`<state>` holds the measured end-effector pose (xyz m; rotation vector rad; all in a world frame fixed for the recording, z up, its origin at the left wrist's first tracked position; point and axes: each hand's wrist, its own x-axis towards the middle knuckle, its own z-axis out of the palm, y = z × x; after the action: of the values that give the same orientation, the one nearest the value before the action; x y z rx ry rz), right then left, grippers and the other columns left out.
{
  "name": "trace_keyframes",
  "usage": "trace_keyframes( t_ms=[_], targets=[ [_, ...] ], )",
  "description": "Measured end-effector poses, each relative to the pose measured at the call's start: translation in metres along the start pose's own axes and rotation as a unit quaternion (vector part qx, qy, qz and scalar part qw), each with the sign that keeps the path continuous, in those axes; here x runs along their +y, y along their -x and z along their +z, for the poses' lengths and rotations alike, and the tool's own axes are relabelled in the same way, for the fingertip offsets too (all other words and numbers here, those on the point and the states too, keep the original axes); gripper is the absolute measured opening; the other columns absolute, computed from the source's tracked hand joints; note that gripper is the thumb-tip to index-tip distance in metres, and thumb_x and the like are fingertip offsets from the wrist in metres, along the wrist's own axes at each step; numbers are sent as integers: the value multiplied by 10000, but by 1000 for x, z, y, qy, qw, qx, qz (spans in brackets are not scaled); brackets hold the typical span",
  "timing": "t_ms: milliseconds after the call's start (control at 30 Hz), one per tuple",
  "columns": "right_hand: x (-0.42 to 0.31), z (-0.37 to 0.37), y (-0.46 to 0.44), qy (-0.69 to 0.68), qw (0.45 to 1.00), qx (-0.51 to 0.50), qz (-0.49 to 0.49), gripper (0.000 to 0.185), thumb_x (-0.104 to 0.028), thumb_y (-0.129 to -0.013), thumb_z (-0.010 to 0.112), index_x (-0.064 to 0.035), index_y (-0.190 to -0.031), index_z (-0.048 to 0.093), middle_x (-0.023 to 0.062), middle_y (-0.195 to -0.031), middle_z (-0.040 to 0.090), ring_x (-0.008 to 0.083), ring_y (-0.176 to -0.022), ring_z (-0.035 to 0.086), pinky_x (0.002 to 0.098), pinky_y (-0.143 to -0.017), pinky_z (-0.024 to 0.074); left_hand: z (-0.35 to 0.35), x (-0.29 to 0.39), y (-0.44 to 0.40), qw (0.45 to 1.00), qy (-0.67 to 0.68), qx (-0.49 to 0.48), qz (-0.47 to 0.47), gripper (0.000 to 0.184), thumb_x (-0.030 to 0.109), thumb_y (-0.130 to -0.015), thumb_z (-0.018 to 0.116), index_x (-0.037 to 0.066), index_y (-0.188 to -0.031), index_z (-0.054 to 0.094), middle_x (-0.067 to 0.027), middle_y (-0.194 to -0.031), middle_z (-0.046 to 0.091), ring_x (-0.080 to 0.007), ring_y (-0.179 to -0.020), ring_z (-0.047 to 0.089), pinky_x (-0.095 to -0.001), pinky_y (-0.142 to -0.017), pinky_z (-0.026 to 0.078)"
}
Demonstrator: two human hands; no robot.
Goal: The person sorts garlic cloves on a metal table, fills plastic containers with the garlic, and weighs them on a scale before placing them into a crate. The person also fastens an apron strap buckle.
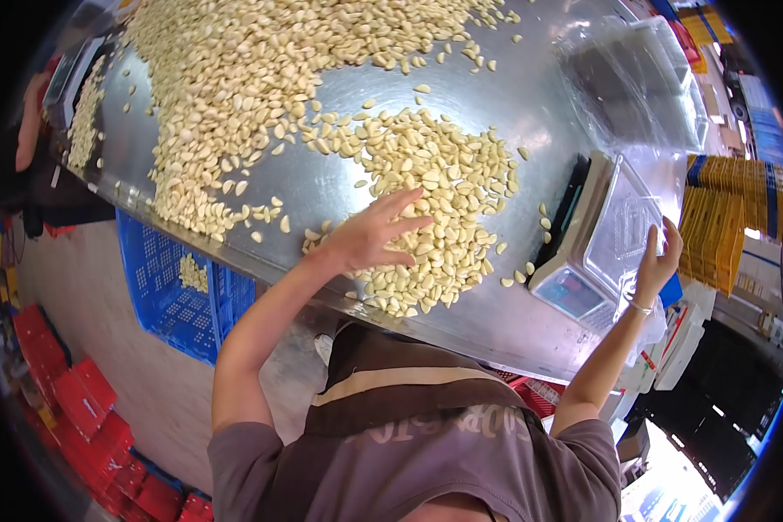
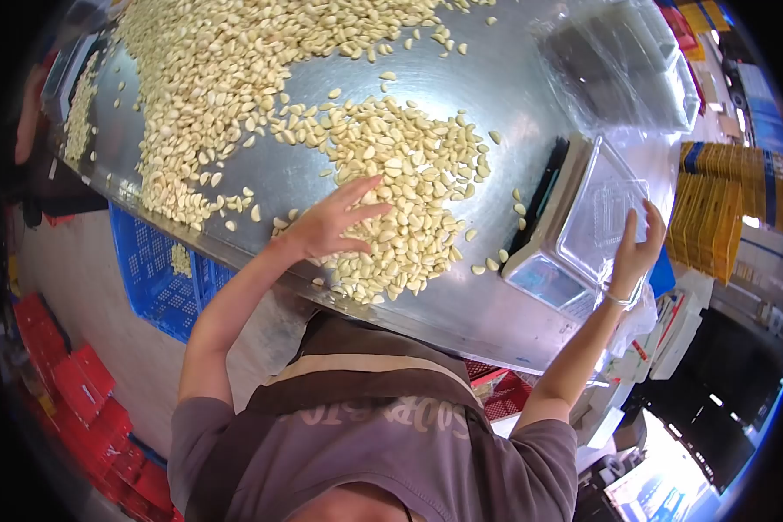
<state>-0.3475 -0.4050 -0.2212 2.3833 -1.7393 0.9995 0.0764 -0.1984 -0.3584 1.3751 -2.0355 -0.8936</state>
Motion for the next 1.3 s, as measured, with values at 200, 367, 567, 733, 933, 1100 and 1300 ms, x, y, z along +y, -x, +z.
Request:
trace_keyframes(
  t_ms=[200,367,567,733,933,1100,1300],
  targets=[
    [42,-24,50,34,978,-140,149,395,-283,-873,646,-14,-1159,600,158,-1170,603,295,-1093,563,365,-950,408,-39,-81,-54,940,-227,184,-175,505,452,-900,512,160,-1313,511,-150,-1394,391,-327,-1300,346,-449,-1072,276],
    [-4,-15,83,65,983,-161,65,409,-184,-795,719,-37,-1158,601,120,-1110,624,270,-1113,520,376,-965,390,-11,-58,-98,971,-160,71,-166,669,605,-902,360,200,-1433,327,-132,-1506,229,-339,-1395,179,-457,-1142,139],
    [0,-14,79,38,992,-111,38,243,29,-775,653,-31,-1009,630,91,-906,621,262,-888,571,373,-842,438,10,-6,-61,987,-152,-54,-13,672,638,-870,381,209,-1387,403,-101,-1503,242,-340,-1400,155,-460,-1144,127],
    [-61,3,35,17,996,12,-88,213,67,-773,625,-28,-963,643,93,-873,619,252,-826,587,384,-834,449,-10,-18,-126,989,-67,128,22,298,257,-805,656,160,-1087,653,-89,-1215,534,-314,-1184,445,-447,-1033,328],
    [-130,70,-32,-2,965,70,-254,274,29,-675,646,-87,-922,661,29,-900,631,220,-881,566,381,-837,425,-7,-45,-190,989,-132,39,54,86,179,-773,680,131,-838,710,-12,-967,564,-223,-931,520,-369,-844,408],
    [-121,169,-75,-28,938,-22,-346,251,-18,-704,576,-121,-928,620,-26,-950,606,180,-855,578,316,-748,448,-8,-38,-184,972,-228,56,7,103,210,-766,689,124,-811,722,-15,-956,560,-216,-927,517,-343,-798,388],
    [-79,246,-76,-82,956,-148,-240,284,40,-707,539,-77,-958,602,38,-1006,603,260,-896,599,367,-760,496,6,-33,-187,968,-228,86,-65,99,182,-744,699,101,-793,727,-20,-957,545,-217,-944,488,-358,-809,368]
  ],
)
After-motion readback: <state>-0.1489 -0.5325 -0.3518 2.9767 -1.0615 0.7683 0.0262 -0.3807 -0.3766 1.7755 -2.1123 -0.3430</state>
